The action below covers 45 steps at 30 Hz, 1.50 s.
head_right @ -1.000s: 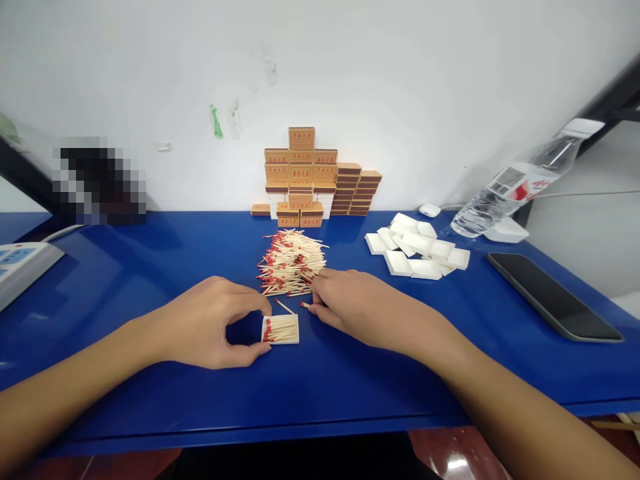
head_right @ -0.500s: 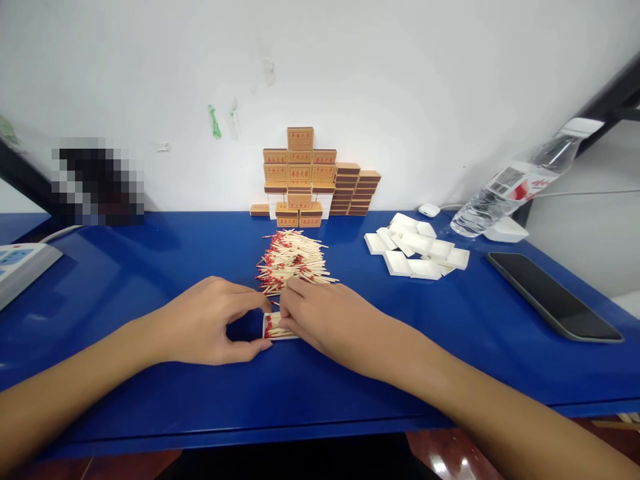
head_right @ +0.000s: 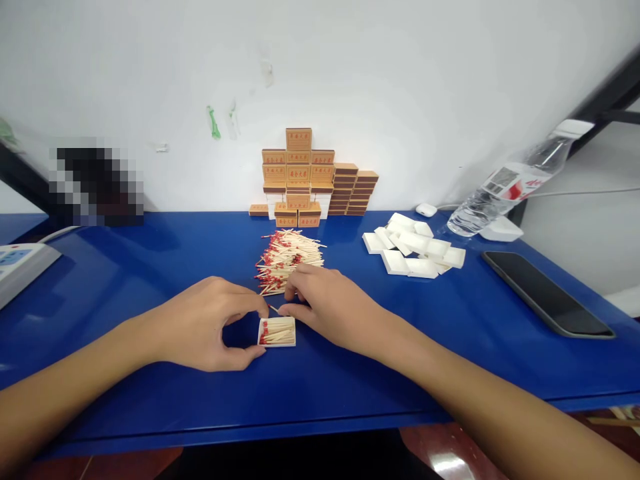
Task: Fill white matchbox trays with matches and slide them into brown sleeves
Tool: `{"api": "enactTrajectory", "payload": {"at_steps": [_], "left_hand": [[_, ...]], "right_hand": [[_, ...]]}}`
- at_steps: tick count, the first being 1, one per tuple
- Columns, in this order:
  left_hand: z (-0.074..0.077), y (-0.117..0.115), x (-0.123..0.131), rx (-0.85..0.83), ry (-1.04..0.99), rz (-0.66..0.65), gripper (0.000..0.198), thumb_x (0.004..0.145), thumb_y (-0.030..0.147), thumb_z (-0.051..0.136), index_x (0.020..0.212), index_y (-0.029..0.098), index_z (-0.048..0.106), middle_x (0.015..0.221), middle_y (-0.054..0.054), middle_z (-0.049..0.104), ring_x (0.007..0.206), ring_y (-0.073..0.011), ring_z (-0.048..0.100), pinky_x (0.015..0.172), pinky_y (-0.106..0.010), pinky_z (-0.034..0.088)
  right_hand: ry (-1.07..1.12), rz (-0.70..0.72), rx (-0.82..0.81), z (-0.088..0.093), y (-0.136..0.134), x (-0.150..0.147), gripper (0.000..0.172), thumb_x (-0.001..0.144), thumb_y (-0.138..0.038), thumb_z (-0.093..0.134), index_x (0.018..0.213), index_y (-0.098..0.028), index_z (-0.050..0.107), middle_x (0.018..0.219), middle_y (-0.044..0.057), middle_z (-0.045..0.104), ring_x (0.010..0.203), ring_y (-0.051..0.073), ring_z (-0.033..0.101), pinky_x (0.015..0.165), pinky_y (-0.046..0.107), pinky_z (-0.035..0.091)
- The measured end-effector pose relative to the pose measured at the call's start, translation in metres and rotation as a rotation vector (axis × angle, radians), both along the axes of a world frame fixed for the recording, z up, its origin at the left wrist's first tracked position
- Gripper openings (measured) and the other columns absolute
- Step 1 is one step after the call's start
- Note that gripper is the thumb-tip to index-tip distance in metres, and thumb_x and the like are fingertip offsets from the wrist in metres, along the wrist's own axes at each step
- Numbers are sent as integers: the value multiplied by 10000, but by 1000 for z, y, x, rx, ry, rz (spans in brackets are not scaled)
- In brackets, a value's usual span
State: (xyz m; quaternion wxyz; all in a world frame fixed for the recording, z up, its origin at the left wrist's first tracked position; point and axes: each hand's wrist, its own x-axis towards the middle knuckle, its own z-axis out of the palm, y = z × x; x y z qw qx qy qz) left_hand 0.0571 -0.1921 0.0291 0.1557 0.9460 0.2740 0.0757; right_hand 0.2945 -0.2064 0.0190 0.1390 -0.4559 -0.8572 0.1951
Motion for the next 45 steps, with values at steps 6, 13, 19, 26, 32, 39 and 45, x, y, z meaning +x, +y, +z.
{"api": "enactTrajectory", "payload": {"at_steps": [6,13,19,26,32,39,45], "left_hand": [[4,-2,0,-47,-22,-22,190,718,371,742,815,214,693,624,52,577,520,-107,463,504,-274,317],[5,4,-1,-29,22,55,180,784,379,725,853,213,705,605,54,546,518,-109,440,518,-271,288],[2,9,-2,32,28,94,199,885,399,663,908,203,691,645,35,582,545,-127,487,547,-282,304],[4,5,-1,-17,-9,19,195,826,386,711,908,210,718,641,48,569,535,-108,456,524,-275,298],[4,3,-1,-32,-14,1,209,797,384,730,907,206,725,656,53,575,544,-102,447,530,-272,311],[4,4,-1,-44,-12,18,216,782,389,737,891,202,728,653,55,580,546,-102,436,536,-274,297],[3,3,-1,-46,-2,20,220,788,396,734,889,202,720,664,54,584,555,-101,432,548,-268,287]], "right_hand": [[52,30,-37,-5,3,-1,156,939,-293,744,883,-188,644,890,18,656,781,153,567,679,277,381],[1,23,-17,7,4,14,201,1027,-278,606,843,-197,590,859,6,652,763,150,546,674,286,372],[48,52,-6,14,-1,12,166,1028,-289,595,888,-207,631,894,14,672,780,153,575,679,288,392],[11,9,145,17,12,28,109,1005,-238,593,958,-207,686,967,38,663,812,161,599,699,288,408],[-93,65,66,8,16,29,72,998,-265,636,969,-199,644,989,37,650,829,173,588,698,291,409],[-144,55,8,14,17,32,178,1048,-255,532,908,-190,619,964,51,628,816,177,573,718,312,417],[-48,88,32,9,14,24,152,1037,-281,566,913,-202,606,958,38,644,826,172,575,720,308,420]]}}
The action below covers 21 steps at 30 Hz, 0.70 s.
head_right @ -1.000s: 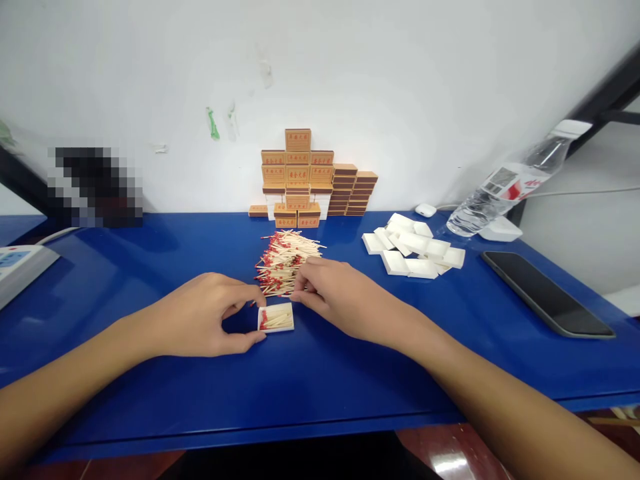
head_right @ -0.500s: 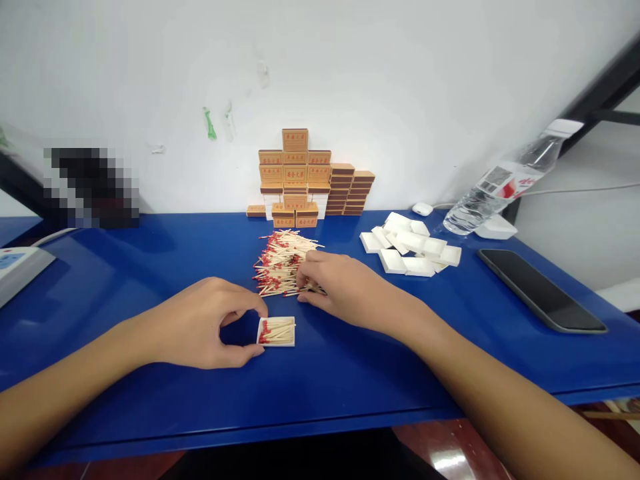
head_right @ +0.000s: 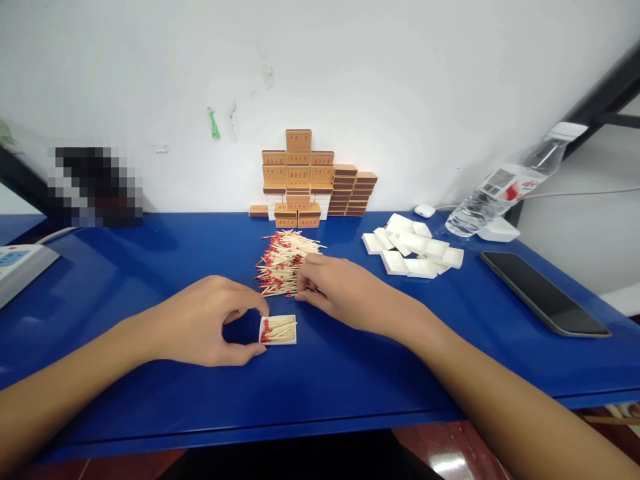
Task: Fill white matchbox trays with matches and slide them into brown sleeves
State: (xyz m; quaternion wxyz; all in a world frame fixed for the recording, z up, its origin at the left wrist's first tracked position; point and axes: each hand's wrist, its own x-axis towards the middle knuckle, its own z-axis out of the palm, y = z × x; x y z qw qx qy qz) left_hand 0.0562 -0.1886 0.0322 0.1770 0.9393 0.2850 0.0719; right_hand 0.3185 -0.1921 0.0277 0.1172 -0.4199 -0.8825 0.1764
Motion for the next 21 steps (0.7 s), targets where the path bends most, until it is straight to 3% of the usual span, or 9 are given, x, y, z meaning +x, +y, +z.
{"api": "enactTrajectory", "payload": {"at_steps": [6,16,21], "left_hand": [[1,0,0,5,4,3,224,789,395,731,893,197,720,668,50,584,556,-101,428,552,-267,275],[0,1,-1,5,2,-2,218,795,397,727,890,201,714,662,58,569,559,-99,410,548,-271,273],[0,2,-1,14,-4,3,216,794,399,732,886,203,716,651,58,564,551,-98,416,549,-268,276]], "right_hand": [[-21,-9,2,-5,1,-2,97,1017,-276,611,952,-205,609,976,38,652,845,185,581,712,310,420],[-80,-60,-104,-4,-1,-4,198,1070,-351,527,979,-195,611,1043,65,662,861,200,604,753,334,448],[-102,-64,-49,-1,-2,0,236,1066,-411,527,988,-198,593,1036,70,645,828,196,589,718,330,435]]}}
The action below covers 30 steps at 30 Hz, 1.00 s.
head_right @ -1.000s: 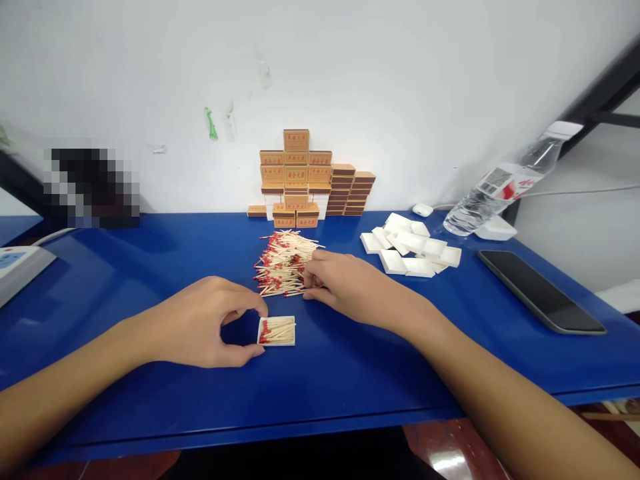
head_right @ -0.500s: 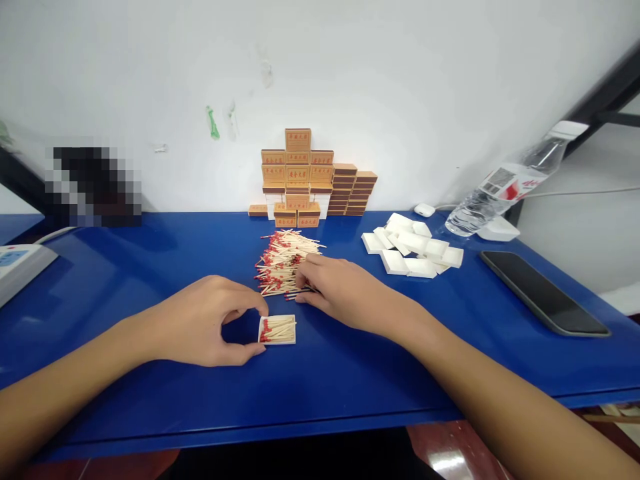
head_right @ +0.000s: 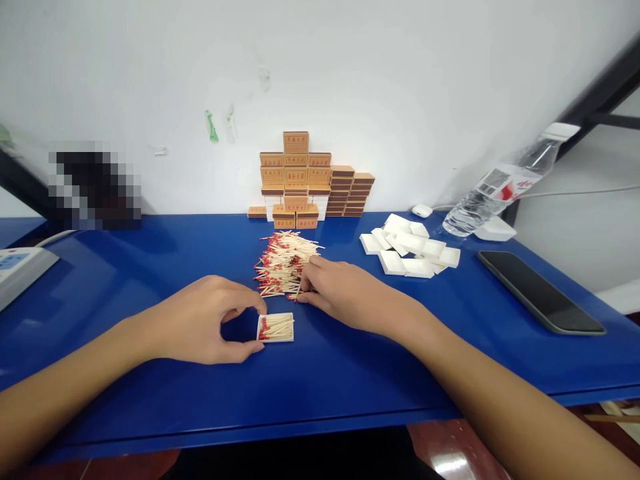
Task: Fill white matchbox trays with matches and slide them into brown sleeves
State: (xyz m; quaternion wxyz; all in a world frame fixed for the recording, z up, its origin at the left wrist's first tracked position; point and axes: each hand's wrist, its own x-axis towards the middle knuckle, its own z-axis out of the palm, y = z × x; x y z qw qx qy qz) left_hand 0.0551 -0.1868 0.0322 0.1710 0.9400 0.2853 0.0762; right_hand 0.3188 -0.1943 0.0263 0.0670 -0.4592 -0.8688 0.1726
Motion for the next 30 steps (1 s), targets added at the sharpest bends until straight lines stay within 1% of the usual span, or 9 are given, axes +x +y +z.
{"api": "enactTrajectory", "payload": {"at_steps": [2,4,7,13,20,23,27,30], "left_hand": [[0,0,0,3,-2,3,218,794,399,734,891,205,717,654,57,569,552,-98,421,550,-268,278],[0,-1,0,8,2,4,213,795,393,732,895,204,719,657,58,572,551,-98,423,549,-270,278],[1,-1,1,9,9,1,209,794,388,734,888,202,717,657,59,572,551,-97,425,551,-270,282],[0,0,0,10,13,4,231,798,407,732,902,202,714,663,57,573,556,-102,426,549,-274,283],[-1,0,0,19,11,-2,219,799,396,727,898,200,719,666,51,580,557,-104,426,551,-277,287],[-1,0,1,23,10,-12,219,802,399,722,896,201,720,670,50,577,558,-105,428,550,-278,291],[0,0,1,25,6,-16,207,806,391,717,884,199,715,675,48,576,558,-105,440,545,-278,296],[0,0,1,22,5,-18,207,805,391,717,885,200,713,667,48,574,552,-107,437,543,-279,297]], "right_hand": [[18,8,34,0,0,0,198,1065,-381,530,997,-202,583,1038,66,638,830,193,583,717,327,431],[34,29,64,-1,1,0,134,1069,-304,504,1024,-205,581,1058,67,628,844,189,583,728,323,429],[39,65,76,-4,3,0,131,1068,-249,475,1027,-207,592,1061,64,614,849,185,583,734,319,428],[26,53,41,-8,5,4,166,1078,-304,467,984,-206,564,1042,60,609,814,182,567,723,324,423],[38,35,29,2,-2,2,182,1063,-320,484,928,-218,551,988,42,628,787,175,553,693,318,403],[18,24,19,3,-3,0,148,1051,-323,523,957,-216,564,1005,43,642,795,177,565,686,316,399],[16,36,27,4,-2,0,149,1041,-361,558,1059,-215,582,1067,61,639,823,190,576,689,321,408],[37,55,-6,3,-1,1,143,1035,-356,572,1046,-218,608,1068,58,644,842,192,590,698,322,421]]}}
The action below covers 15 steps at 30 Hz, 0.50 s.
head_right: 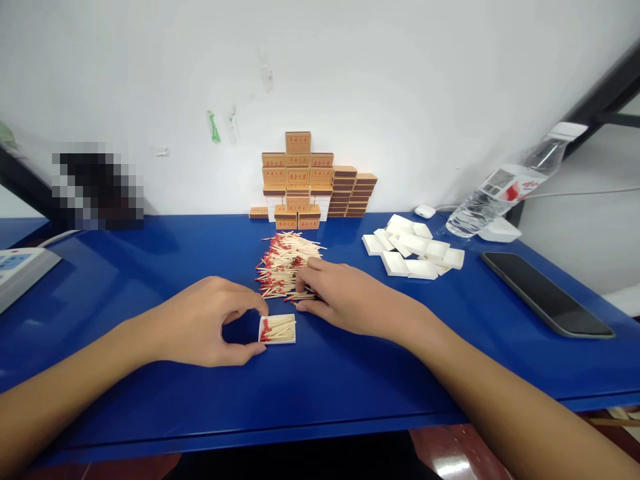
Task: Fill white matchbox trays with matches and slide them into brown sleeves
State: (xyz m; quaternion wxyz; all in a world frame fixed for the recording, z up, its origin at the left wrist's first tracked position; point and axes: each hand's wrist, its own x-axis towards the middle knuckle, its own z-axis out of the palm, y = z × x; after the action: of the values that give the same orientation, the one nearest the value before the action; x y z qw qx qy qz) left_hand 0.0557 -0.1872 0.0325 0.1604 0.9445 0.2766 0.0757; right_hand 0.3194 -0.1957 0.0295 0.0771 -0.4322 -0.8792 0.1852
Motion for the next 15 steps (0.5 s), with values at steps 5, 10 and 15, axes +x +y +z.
{"api": "enactTrajectory", "payload": {"at_steps": [5,10,15], "left_hand": [[0,0,0,1,1,7,208,797,390,721,883,201,712,680,45,584,556,-109,440,541,-279,300],[-1,-1,0,2,15,14,207,802,389,719,892,203,707,686,50,581,565,-107,432,552,-280,299],[-1,0,0,-7,22,20,210,807,396,718,883,201,696,677,55,570,558,-105,412,548,-282,289]], "right_hand": [[35,-2,22,-3,0,-2,165,1038,-336,559,961,-206,625,1012,55,658,830,181,595,714,320,435],[19,-33,5,-5,-2,-1,261,1052,-420,530,919,-208,604,952,46,664,775,174,574,678,313,408],[-9,-22,8,-7,-3,0,209,1040,-367,557,917,-204,601,956,38,662,758,163,562,671,302,388]]}}
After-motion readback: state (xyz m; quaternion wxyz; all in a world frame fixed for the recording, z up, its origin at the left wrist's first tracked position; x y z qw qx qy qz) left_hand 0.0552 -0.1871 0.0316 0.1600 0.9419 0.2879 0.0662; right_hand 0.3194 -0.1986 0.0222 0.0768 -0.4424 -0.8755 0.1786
